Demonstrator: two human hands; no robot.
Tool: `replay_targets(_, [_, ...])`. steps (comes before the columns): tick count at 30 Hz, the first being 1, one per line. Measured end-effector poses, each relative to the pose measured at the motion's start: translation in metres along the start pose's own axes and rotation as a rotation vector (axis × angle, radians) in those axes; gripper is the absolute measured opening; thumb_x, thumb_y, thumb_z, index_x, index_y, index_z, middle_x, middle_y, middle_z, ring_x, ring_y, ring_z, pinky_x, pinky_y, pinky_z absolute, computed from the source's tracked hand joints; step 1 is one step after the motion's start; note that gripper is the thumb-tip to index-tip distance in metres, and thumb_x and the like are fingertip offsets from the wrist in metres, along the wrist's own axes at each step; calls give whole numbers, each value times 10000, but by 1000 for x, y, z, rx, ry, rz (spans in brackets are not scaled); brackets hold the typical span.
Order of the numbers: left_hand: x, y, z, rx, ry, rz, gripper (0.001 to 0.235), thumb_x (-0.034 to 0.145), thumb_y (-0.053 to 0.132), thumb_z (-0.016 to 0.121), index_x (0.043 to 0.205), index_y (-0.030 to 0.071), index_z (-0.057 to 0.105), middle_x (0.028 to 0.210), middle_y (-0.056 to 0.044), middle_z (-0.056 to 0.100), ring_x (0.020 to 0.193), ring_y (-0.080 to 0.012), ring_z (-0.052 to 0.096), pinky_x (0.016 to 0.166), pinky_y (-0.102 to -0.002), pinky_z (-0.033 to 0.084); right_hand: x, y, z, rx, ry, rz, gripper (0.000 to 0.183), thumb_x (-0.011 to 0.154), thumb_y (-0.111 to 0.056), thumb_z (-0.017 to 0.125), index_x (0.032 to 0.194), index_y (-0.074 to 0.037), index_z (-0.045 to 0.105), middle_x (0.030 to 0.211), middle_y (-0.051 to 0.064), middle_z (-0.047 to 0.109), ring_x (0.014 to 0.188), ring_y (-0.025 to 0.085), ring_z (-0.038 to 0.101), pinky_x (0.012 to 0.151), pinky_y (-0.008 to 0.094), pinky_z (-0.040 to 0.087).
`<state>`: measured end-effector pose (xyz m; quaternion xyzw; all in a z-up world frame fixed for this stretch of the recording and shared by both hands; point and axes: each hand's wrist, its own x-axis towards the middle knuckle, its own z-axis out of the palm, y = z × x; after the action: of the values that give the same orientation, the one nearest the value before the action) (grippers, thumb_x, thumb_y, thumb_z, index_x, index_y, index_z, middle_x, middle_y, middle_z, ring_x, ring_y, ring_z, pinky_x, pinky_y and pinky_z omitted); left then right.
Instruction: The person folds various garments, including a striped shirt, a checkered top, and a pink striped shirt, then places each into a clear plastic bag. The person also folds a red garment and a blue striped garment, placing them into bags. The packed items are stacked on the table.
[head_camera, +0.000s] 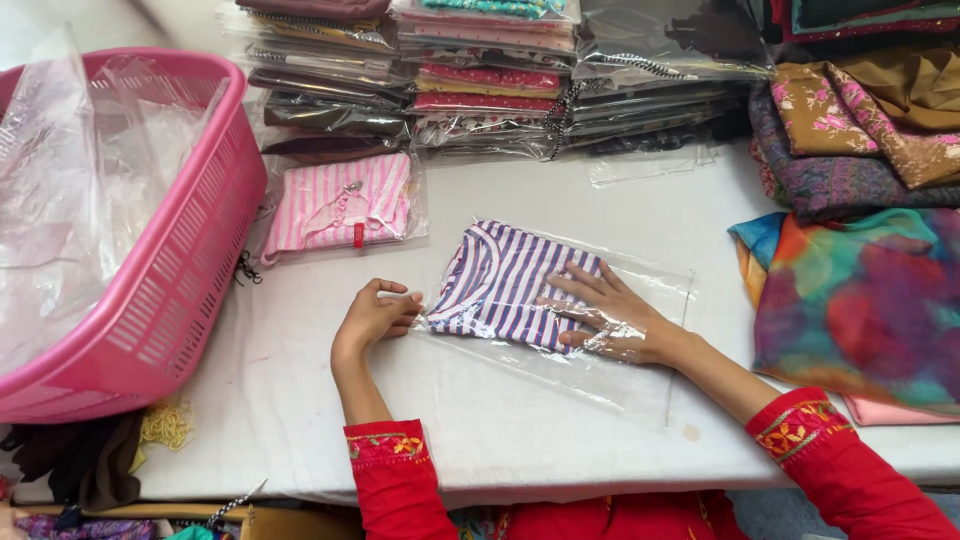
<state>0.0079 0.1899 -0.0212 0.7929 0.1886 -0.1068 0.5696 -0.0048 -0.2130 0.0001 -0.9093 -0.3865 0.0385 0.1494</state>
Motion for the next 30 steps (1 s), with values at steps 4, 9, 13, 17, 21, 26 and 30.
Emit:
replay_targets(4, [-11, 16, 3, -9, 35, -9, 445, 848, 221, 822, 1192, 52, 596, 954, -116, 793, 779, -157, 724, 660, -287, 589, -1, 0, -4, 83, 9, -13, 691, 962, -670, 349, 1552, -314, 408, 1659, -22, 300, 1549, 252, 172, 1238, 489, 33])
replay_targets(9, [-5, 10, 6, 43, 21, 17, 439, 810, 179, 852, 1166, 63, 623, 937, -108, 795, 782, -145, 724, 642, -284, 575, 2, 0, 4, -23, 23, -23, 607, 1017, -474, 337, 1581, -254, 386, 1671, -5, 310, 1492, 277, 251, 1241, 508, 93])
replay_targets(13, [6, -2, 5, 79, -8, 49, 435, 809, 160, 846, 1170, 56, 628, 920, -101, 776, 765, -135, 710, 626, -278, 577, -1, -3, -3, -47, -8, -33, 575, 1033, -482, 417, 1566, -269, 383, 1649, 9, 315, 1507, 269, 278, 1241, 512, 118])
replay_targets(17, [6, -5, 2, 120, 30, 106, 387, 827, 148, 835, 1156, 59, 650, 957, -134, 780, 768, -174, 705, 674, -335, 564, -21, 16, -17, -23, 68, 1, 609, 980, -452, 510, 1555, -255, 471, 1672, 31, 349, 1487, 292, 275, 1200, 543, 96])
replay_targets(21, [-47, 44, 28, 452, 446, 360, 302, 867, 232, 792, 1117, 97, 692, 1131, -61, 743, 931, -236, 727, 809, -415, 537, -57, 47, -22, 61, 89, -35, 538, 980, -430, 552, 1463, -197, 512, 1609, 56, 424, 1503, 299, 325, 1231, 453, 217])
replay_targets(26, [-58, 46, 110, 559, 204, 990, 442, 986, 346, 637, 1357, 107, 609, 1436, -132, 609, 1348, -315, 562, 1143, -451, 401, -91, 53, -54, 106, 37, 336, 315, 923, -242, 593, 1198, -238, 747, 1178, -10, 781, 1132, 184, 729, 1017, 332, 555])
replay_targets(30, [-113, 40, 169, 827, -1, 1115, 730, 948, 510, 594, 1555, 140, 427, 1629, -145, 329, 1501, -325, 298, 1214, -553, 163, -65, 34, -77, 160, 301, 483, 233, 955, -214, 599, 1108, -186, 774, 1100, -8, 786, 922, 211, 738, 811, 367, 577])
